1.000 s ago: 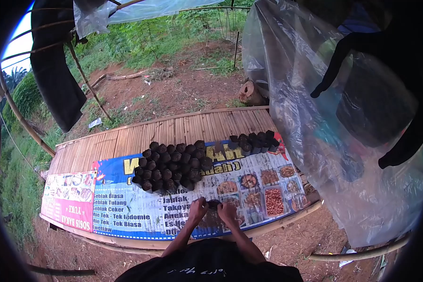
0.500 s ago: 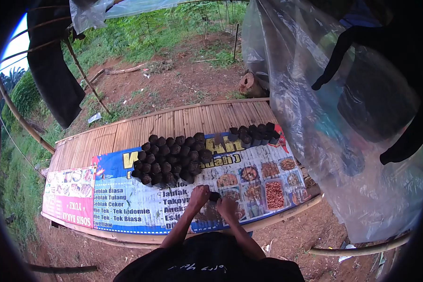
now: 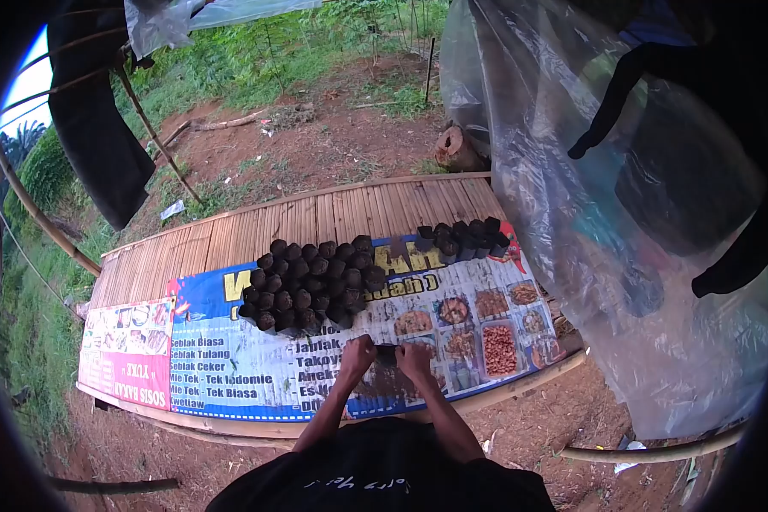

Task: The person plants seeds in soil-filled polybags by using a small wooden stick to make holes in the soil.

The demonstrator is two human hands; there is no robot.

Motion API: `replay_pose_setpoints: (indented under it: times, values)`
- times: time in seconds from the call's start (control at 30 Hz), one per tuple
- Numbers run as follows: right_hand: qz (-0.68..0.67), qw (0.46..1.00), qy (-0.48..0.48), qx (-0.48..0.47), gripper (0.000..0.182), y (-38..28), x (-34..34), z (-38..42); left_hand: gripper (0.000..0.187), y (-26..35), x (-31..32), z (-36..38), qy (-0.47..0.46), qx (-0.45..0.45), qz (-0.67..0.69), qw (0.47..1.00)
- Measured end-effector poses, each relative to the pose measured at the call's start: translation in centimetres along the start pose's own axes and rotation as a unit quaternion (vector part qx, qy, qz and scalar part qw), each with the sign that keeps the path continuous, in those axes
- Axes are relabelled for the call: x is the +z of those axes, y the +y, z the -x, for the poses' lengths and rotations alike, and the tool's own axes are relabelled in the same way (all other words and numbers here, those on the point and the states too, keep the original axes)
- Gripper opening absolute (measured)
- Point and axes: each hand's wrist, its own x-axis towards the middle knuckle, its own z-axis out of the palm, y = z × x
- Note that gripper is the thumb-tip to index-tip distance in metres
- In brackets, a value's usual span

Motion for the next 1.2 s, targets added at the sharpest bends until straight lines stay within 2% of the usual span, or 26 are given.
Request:
replay_pose_setpoints:
  times: [0.07,0.17,0.23,0.43,0.5,0.57,0.63,0.73,0.77,0.8,0.83,0.9,0.93,0.97,1.03,1.1,1.13,1.2]
  values:
    - [-0.004,1.0,-0.009,0.009,0.028,-0.1,0.1,-0.9,0.014,0.2,-0.4,-0.6,-0.001,0.022,0.014,1.0]
    - [0.035,0.999,0.032,-0.026,0.028,-0.3,-0.2,-0.6,0.014,0.5,-0.5,-0.6,0.025,0.025,0.046,0.998]
    - [-0.02,1.0,-0.003,0.012,0.029,0.1,0.2,-0.7,0.013,0.6,-0.4,-0.3,0.019,0.019,0.029,0.999]
    - [0.03,0.999,0.009,0.008,0.028,-0.5,0.2,-1.1,0.014,0.1,-0.3,-0.5,0.02,0.018,0.031,0.999]
    - [0.005,0.999,0.008,0.03,0.028,0.2,1.0,-0.6,0.014,-0.4,0.0,0.3,0.016,0.023,0.015,1.0]
    - [-0.019,1.0,0.02,-0.013,0.028,0.1,0.7,-1.0,0.014,-0.6,-0.2,0.1,0.03,0.019,0.041,0.999]
    - [-0.035,0.999,0.03,-0.01,0.03,-0.1,0.4,-0.2,0.015,-0.7,-0.5,0.6,0.023,0.019,0.052,0.998]
    - [-0.04,0.998,0.03,0.032,0.037,-1.2,-0.3,0.1,0.016,-0.4,-0.8,0.5,0.01,0.03,0.028,0.999]
    - [-0.029,0.995,0.034,0.086,0.04,-1.8,-0.5,0.6,0.016,-0.3,-0.7,0.4,0.011,0.029,0.027,0.999]
    - [-0.016,0.989,0.037,0.14,0.043,-2.6,-0.9,1.0,0.016,0.4,-0.9,0.2,0.048,0.051,0.023,0.997]
    - [-0.016,0.989,0.036,0.14,0.043,-3.5,-1.5,1.2,0.016,0.9,-1.1,-0.1,0.084,0.073,0.02,0.994]
    - [0.077,0.988,-0.028,0.131,0.042,-4.6,-2.2,1.4,0.015,1.7,-1.3,-0.9,0.068,0.09,0.005,0.994]
    - [0.077,0.988,-0.03,0.132,0.042,-4.0,-1.6,1.6,0.013,1.9,-1.3,-1.0,0.053,0.108,-0.012,0.993]
    - [0.082,0.988,-0.026,0.125,0.038,-3.4,-0.8,1.5,0.013,1.5,-0.9,-1.2,0.052,0.106,-0.012,0.993]
    - [0.085,0.989,-0.021,0.119,0.034,-3.2,-0.7,1.3,0.011,0.7,-0.2,-2.4,-0.007,0.073,-0.1,0.992]
    - [0.041,0.997,0.019,0.055,0.027,-3.0,-1.0,1.2,0.01,1.0,-0.4,-1.9,0.013,0.079,-0.085,0.993]
    - [0.04,0.997,0.019,0.057,0.027,-3.0,-1.3,1.1,0.009,1.4,-0.8,-1.7,0.034,0.085,-0.07,0.993]
    - [0.086,0.995,0.059,-0.007,0.024,-2.6,-1.4,1.2,0.012,1.9,-1.5,-1.4,0.015,0.082,-0.043,0.996]
